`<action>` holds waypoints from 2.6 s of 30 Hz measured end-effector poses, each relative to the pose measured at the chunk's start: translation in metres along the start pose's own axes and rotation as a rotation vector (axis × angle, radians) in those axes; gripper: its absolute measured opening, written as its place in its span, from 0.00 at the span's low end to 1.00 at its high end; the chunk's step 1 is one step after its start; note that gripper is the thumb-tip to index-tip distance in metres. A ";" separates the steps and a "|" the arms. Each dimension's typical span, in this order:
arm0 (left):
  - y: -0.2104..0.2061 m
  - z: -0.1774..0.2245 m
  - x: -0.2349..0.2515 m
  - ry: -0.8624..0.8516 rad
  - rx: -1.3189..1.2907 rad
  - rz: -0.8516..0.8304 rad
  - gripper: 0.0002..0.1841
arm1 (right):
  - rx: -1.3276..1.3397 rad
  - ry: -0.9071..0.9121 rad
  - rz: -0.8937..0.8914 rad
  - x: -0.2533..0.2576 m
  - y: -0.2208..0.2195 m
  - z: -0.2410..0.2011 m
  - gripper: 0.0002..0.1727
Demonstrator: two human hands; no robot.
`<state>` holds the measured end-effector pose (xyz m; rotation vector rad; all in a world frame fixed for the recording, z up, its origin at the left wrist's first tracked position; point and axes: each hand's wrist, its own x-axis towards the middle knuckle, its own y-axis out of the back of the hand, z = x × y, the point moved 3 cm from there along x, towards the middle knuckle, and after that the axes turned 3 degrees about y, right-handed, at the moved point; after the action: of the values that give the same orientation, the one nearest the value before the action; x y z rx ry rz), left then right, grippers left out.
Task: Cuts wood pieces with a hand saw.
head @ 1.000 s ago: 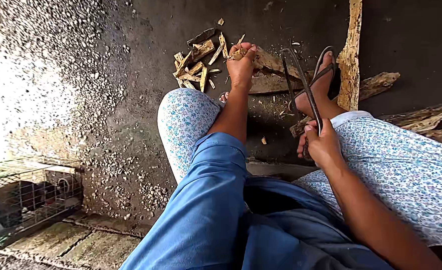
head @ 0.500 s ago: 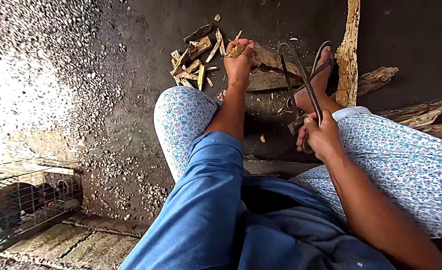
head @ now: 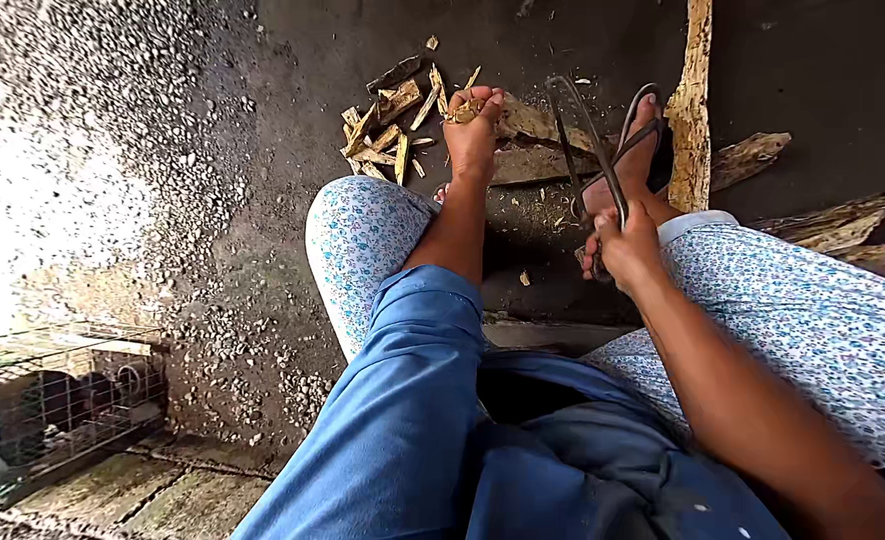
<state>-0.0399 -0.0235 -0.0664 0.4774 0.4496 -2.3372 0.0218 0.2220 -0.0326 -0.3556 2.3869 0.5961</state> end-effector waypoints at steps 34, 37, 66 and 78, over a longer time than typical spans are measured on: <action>0.010 -0.006 -0.001 -0.090 -0.080 -0.131 0.07 | 0.030 -0.097 -0.084 0.080 0.002 -0.058 0.13; 0.009 -0.007 0.002 -0.086 -0.103 -0.122 0.07 | 0.037 -0.056 -0.140 0.042 0.027 -0.046 0.12; -0.028 0.004 -0.024 0.055 -0.281 0.014 0.17 | 0.340 0.201 0.080 0.083 -0.002 -0.015 0.22; 0.004 -0.029 -0.013 0.131 -0.369 0.393 0.36 | 0.199 0.148 0.009 0.065 -0.011 0.004 0.13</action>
<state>-0.0223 -0.0058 -0.0868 0.4894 0.7584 -1.8030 -0.0213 0.2080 -0.0812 -0.3112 2.5645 0.3422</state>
